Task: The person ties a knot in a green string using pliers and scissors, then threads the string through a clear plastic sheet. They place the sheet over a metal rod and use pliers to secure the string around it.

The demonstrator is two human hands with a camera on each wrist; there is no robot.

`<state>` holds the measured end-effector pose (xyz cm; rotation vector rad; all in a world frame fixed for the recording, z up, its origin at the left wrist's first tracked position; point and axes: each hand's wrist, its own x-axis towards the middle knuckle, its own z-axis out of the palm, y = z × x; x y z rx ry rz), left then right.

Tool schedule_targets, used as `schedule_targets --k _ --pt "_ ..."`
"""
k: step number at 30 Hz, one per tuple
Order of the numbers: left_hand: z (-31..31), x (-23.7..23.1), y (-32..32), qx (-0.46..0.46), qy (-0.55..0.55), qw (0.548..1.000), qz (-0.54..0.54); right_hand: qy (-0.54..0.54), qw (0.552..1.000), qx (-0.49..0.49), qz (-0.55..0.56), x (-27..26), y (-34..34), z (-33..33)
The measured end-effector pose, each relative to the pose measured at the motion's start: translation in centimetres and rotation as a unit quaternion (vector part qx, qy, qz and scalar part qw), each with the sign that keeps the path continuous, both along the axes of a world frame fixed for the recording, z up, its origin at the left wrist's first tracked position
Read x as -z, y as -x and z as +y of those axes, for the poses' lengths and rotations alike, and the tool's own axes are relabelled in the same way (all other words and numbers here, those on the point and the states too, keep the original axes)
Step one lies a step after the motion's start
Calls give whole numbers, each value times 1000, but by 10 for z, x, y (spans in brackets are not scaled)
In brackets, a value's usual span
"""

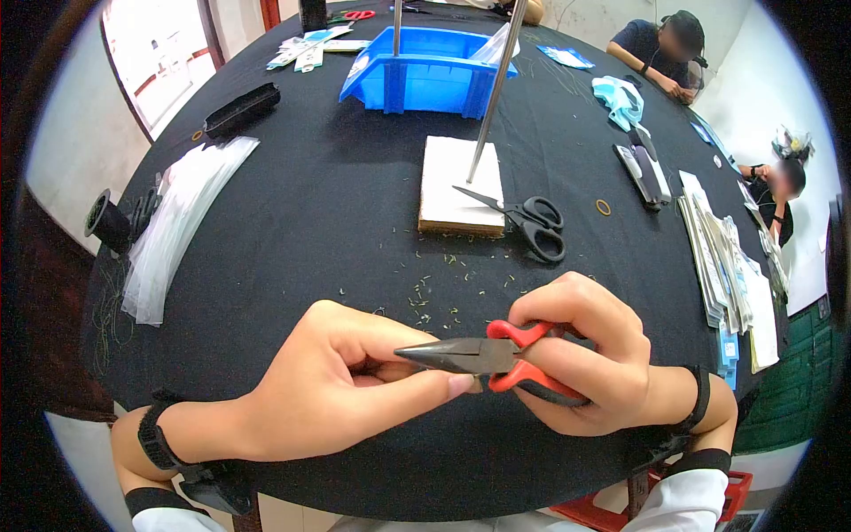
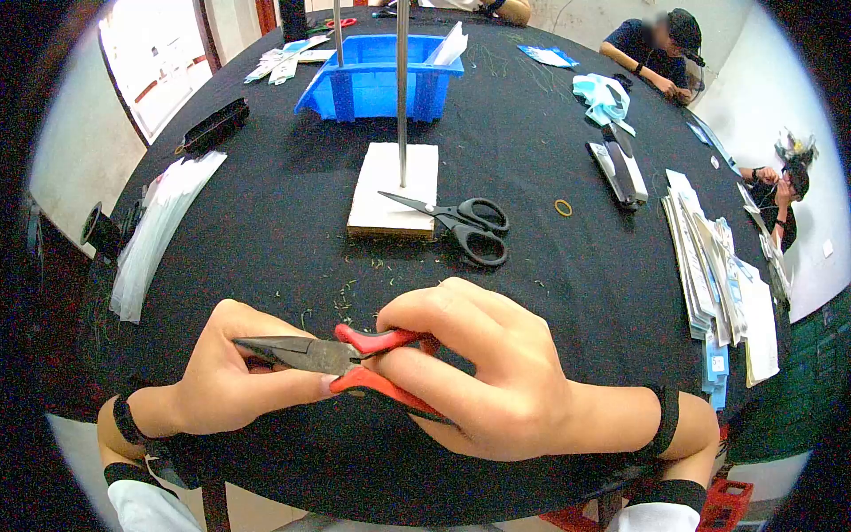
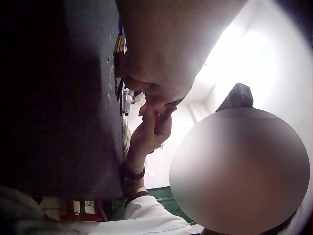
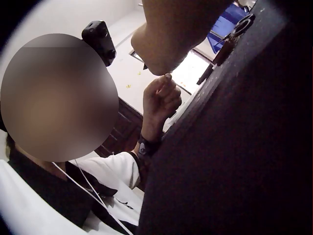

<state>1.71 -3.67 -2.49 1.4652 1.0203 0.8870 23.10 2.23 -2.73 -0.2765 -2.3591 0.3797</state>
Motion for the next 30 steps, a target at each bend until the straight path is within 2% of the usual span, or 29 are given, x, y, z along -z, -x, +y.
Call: schedule_targets --k 4,5,7,8,11,15,19,30 --pt "1 1 -2 -66 39 996 -33 -19 1000 24 -8 -1 -1 2" --pt "1 -5 -2 -90 80 991 -60 3 999 39 -15 -1 -1 2" --pt "3 -12 0 -153 77 984 -49 47 996 65 -30 -2 0 2" --pt "3 -6 -2 -197 45 978 -60 115 989 72 -62 -4 -2 1" --pt "5 -13 2 -204 115 962 -142 84 989 94 -80 1 -1 3" --pt "8 -12 8 -167 194 940 -223 -17 987 136 -80 -2 3 2" --pt "7 -13 9 -133 220 935 -245 -84 981 135 -108 -2 1 5" --pt "6 -14 8 -101 250 929 -255 -113 978 144 -104 -2 2 1"
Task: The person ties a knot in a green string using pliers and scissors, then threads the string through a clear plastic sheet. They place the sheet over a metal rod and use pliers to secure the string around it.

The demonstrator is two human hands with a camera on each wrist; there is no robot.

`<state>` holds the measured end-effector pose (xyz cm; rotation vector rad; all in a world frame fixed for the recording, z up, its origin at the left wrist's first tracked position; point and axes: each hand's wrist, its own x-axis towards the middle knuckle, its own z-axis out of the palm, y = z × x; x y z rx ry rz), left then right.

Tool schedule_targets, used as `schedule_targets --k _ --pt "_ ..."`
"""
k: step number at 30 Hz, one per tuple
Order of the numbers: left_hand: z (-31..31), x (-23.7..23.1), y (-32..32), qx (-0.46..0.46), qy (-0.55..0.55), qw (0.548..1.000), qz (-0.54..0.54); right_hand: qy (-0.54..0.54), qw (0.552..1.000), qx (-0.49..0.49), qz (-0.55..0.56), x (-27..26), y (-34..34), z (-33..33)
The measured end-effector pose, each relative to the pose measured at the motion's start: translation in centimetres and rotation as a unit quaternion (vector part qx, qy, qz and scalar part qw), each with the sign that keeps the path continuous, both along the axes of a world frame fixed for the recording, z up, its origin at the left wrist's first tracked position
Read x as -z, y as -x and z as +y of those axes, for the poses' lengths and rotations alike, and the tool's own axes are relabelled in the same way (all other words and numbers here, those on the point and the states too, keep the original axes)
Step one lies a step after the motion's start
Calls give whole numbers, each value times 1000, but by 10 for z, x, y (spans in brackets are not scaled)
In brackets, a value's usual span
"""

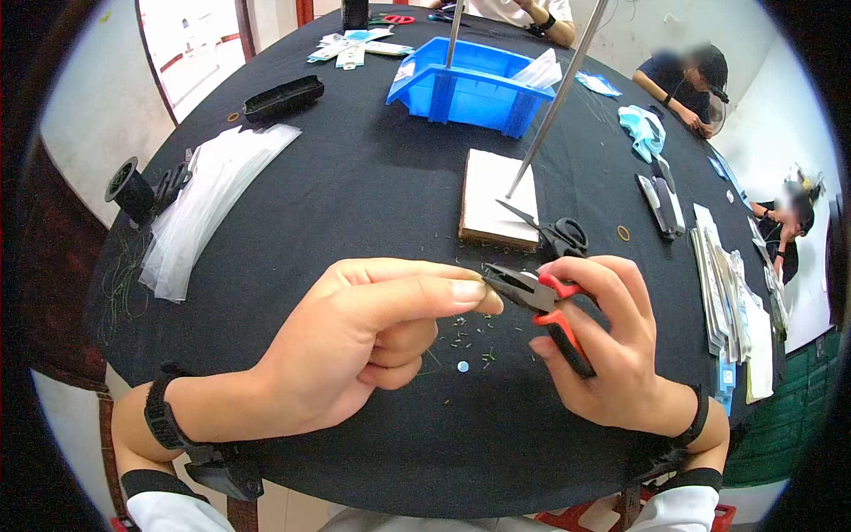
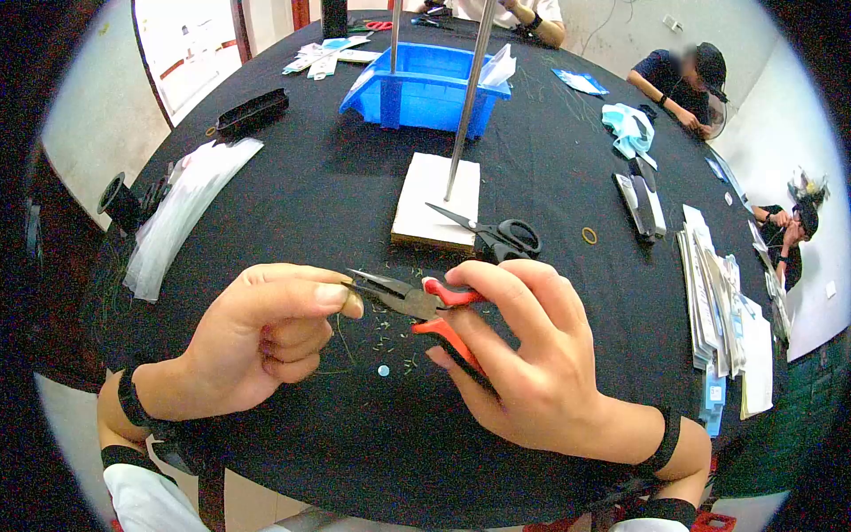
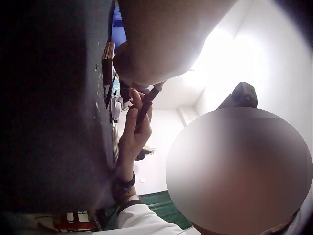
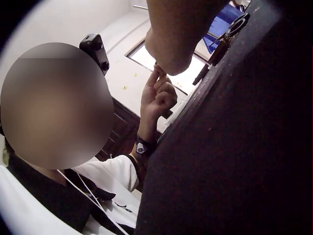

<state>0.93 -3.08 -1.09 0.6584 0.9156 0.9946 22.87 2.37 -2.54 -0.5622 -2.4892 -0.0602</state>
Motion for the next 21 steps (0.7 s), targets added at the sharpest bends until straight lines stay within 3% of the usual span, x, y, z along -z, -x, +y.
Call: schedule_targets --k 4,9,21 --pt "0 0 0 2 -7 1000 9 -24 1000 -1 9 2 0 -1" --pt "-2 0 -3 10 -22 999 44 74 995 -46 39 0 -4 -2" --pt "-5 8 -8 -51 -201 951 230 117 990 -51 64 3 -5 -1"
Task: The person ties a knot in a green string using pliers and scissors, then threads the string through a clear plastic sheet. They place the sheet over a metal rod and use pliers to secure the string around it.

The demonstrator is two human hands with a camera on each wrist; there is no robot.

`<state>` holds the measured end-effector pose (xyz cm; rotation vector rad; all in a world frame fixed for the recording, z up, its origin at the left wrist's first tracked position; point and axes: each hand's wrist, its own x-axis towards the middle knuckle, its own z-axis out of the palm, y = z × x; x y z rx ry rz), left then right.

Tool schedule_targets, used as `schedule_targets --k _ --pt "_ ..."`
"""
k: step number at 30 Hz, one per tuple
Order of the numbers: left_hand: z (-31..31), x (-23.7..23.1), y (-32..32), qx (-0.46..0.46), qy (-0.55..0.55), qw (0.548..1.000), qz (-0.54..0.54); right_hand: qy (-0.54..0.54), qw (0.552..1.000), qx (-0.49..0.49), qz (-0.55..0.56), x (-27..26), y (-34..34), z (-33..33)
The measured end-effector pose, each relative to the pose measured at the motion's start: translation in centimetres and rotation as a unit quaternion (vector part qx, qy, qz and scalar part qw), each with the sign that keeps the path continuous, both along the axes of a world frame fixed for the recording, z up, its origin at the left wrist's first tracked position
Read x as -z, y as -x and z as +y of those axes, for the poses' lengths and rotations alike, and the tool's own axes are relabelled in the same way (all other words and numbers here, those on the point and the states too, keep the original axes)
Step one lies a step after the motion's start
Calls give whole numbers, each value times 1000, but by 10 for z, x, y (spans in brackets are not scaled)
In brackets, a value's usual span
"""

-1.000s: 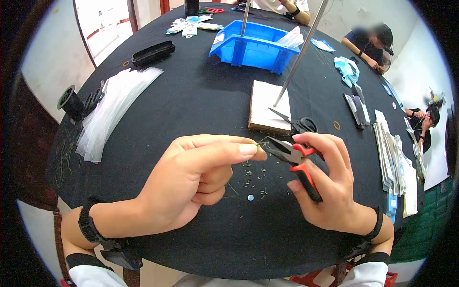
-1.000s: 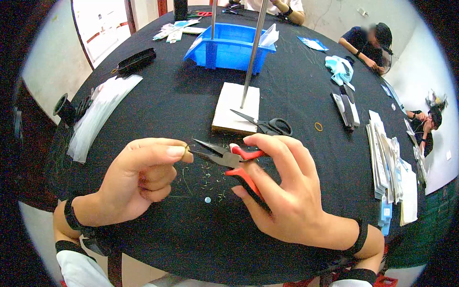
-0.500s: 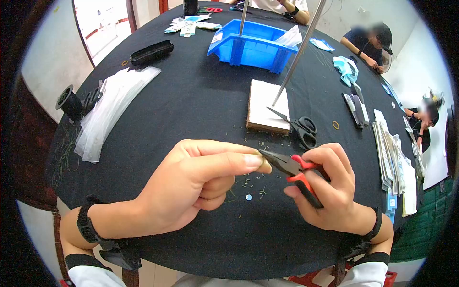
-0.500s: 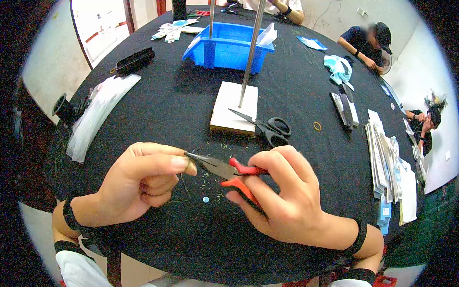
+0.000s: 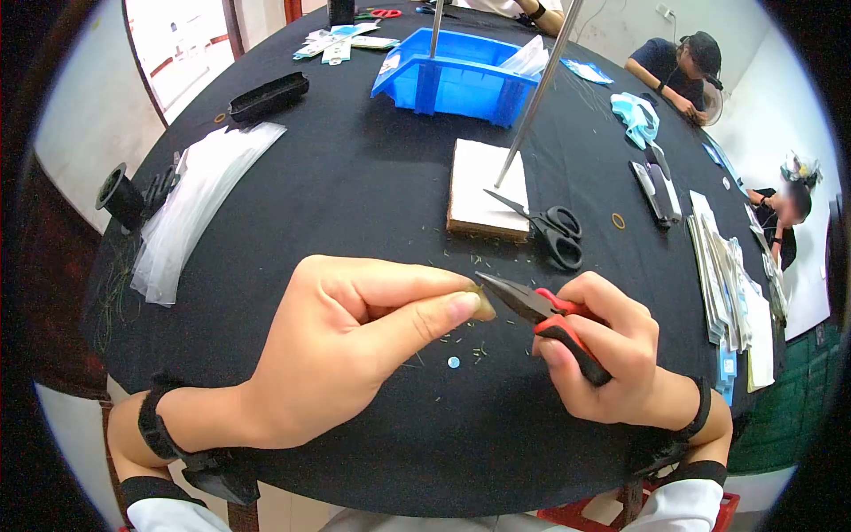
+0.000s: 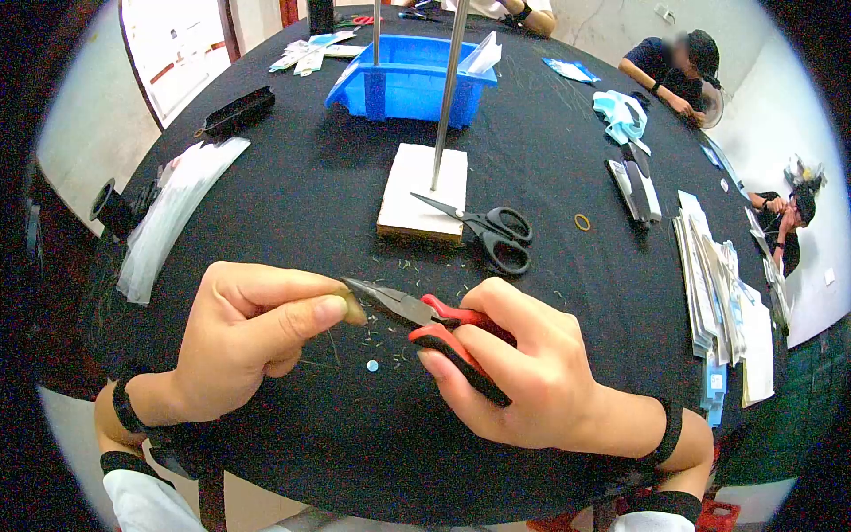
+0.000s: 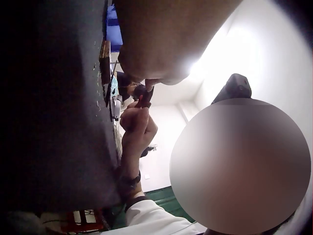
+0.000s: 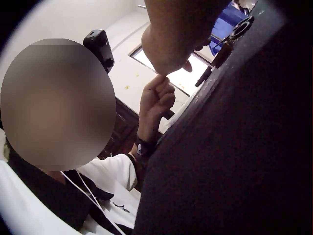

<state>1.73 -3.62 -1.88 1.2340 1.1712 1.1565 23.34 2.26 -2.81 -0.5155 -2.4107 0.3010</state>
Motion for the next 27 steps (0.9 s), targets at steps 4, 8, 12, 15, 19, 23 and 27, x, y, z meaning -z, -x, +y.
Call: schedule_targets --k 4,8,12,15,19,23,27 --pt "0 2 -1 -11 -21 1000 19 17 1000 2 -3 -1 0 -1" --pt "0 3 -1 -19 -33 999 28 37 999 4 0 1 1 -1" --pt "0 6 -1 -21 -42 998 48 60 998 1 2 3 1 0" --pt "1 7 -2 -26 -47 997 64 77 997 -6 7 5 0 2" --pt "0 5 -2 -26 -41 996 79 107 994 -3 11 6 -1 0" --pt "-1 5 -2 -31 -61 992 103 130 991 -6 17 9 0 0" --pt "-1 14 -4 -41 -125 984 121 125 992 -10 10 9 -1 -3"
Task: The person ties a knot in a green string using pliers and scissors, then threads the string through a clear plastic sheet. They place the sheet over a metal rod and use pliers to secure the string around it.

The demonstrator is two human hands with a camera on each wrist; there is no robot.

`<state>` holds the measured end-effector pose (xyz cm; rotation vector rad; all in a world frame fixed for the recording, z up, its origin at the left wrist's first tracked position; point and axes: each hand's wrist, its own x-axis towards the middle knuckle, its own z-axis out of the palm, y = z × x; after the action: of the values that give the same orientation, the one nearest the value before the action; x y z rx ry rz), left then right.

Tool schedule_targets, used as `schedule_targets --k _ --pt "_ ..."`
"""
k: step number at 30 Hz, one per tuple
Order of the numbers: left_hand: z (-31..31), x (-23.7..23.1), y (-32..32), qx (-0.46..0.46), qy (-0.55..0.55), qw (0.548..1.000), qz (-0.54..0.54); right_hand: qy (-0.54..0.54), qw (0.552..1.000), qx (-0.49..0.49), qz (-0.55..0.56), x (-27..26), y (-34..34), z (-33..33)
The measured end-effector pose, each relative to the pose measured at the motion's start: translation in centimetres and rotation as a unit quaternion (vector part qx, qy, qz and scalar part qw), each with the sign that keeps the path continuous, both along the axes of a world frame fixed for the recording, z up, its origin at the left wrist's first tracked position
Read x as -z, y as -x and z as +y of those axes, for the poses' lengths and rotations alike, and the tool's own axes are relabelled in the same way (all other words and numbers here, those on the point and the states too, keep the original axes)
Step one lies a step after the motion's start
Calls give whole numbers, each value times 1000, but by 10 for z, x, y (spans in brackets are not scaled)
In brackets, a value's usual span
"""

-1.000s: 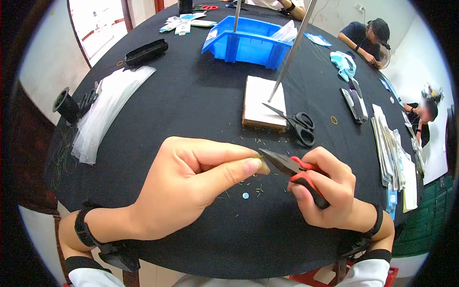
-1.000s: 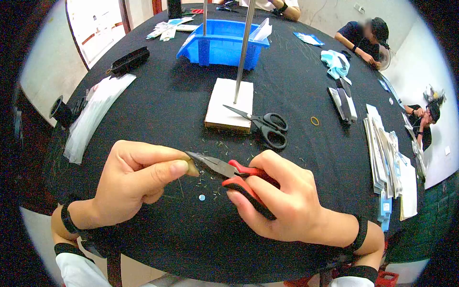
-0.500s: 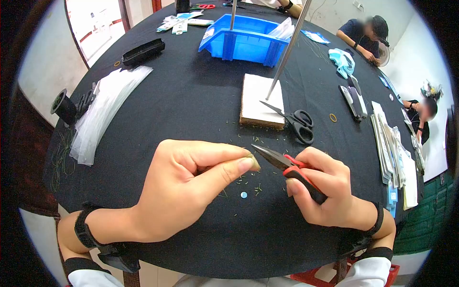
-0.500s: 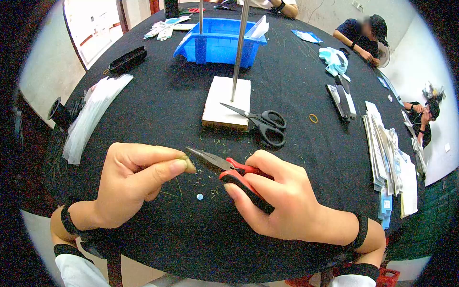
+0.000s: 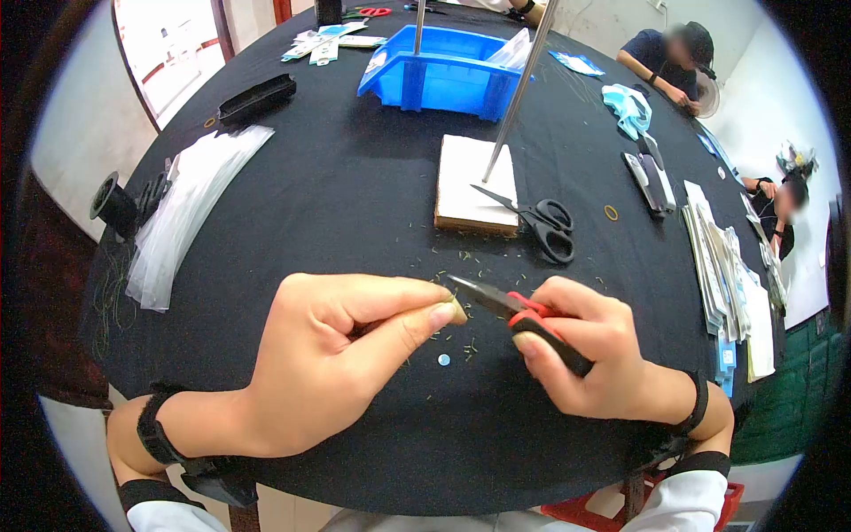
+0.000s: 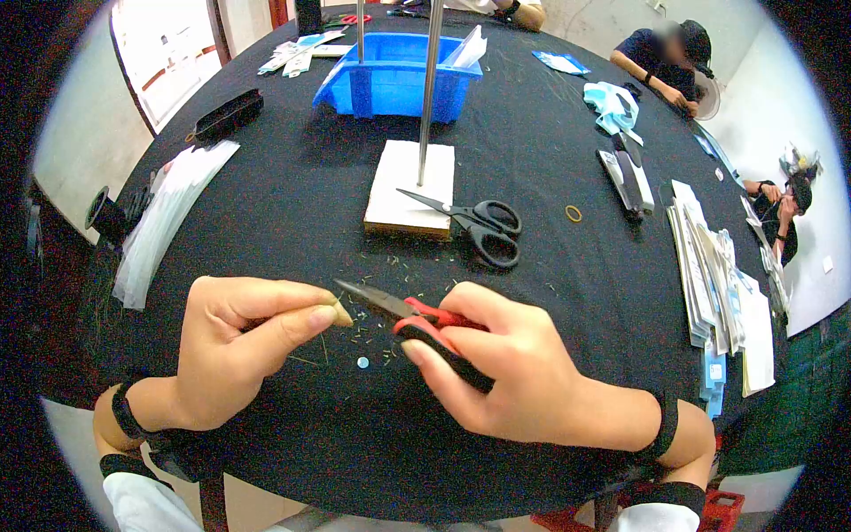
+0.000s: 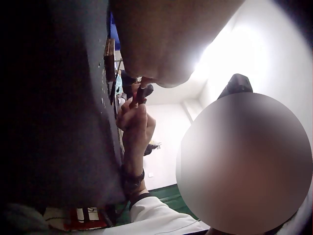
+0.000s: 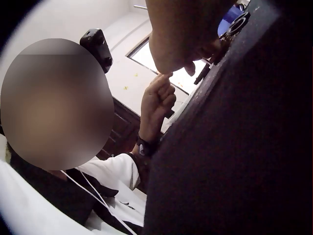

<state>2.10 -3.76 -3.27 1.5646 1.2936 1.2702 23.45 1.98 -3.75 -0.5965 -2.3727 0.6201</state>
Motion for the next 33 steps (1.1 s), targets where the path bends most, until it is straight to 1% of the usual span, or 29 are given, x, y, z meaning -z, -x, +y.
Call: schedule_targets --k 4,7,9,10,12,13,14,15,17,18,21,22,25,26,27,29,30,33 --pt "0 -12 1 -2 69 998 -3 -20 1000 9 17 -1 1 3" --pt "3 -12 2 -15 89 996 -29 38 999 8 26 -6 1 1" --pt "5 -12 4 -14 98 994 -53 149 987 -30 43 -6 -2 4" --pt "6 -12 6 -14 91 995 -39 205 976 -50 52 -6 -3 6" --pt "8 -8 8 -13 75 997 -12 206 977 -18 58 -7 -3 7" --pt "9 -5 9 -9 70 997 -17 206 977 -1 61 -7 -3 7" --pt "10 -2 9 -3 65 998 -21 117 993 20 20 -4 -5 10" --pt "11 -1 10 3 59 998 -26 38 998 44 -12 -3 -4 10" --pt "9 -2 10 41 41 998 -7 -120 986 90 -75 0 0 9" --pt "8 -2 10 60 33 998 3 -90 987 85 -98 2 -2 9" --pt "6 -4 7 91 4 996 -5 -123 981 75 -127 -2 0 9" --pt "6 -7 9 109 7 994 32 -135 982 73 -105 -6 2 7" --pt "9 4 3 99 -104 989 26 -77 997 1 4 -14 4 6" --pt "11 1 4 111 -137 981 82 2 1000 -23 20 -17 4 1" --pt "10 -2 4 117 -151 977 101 41 997 -59 42 -14 5 1" --pt "10 -6 3 128 -177 966 138 87 992 -64 69 -6 6 -2" --pt "10 -4 2 126 -197 961 149 64 993 -65 75 -4 6 -1" --pt "10 2 1 117 -215 960 138 -16 995 -60 83 -4 8 0"
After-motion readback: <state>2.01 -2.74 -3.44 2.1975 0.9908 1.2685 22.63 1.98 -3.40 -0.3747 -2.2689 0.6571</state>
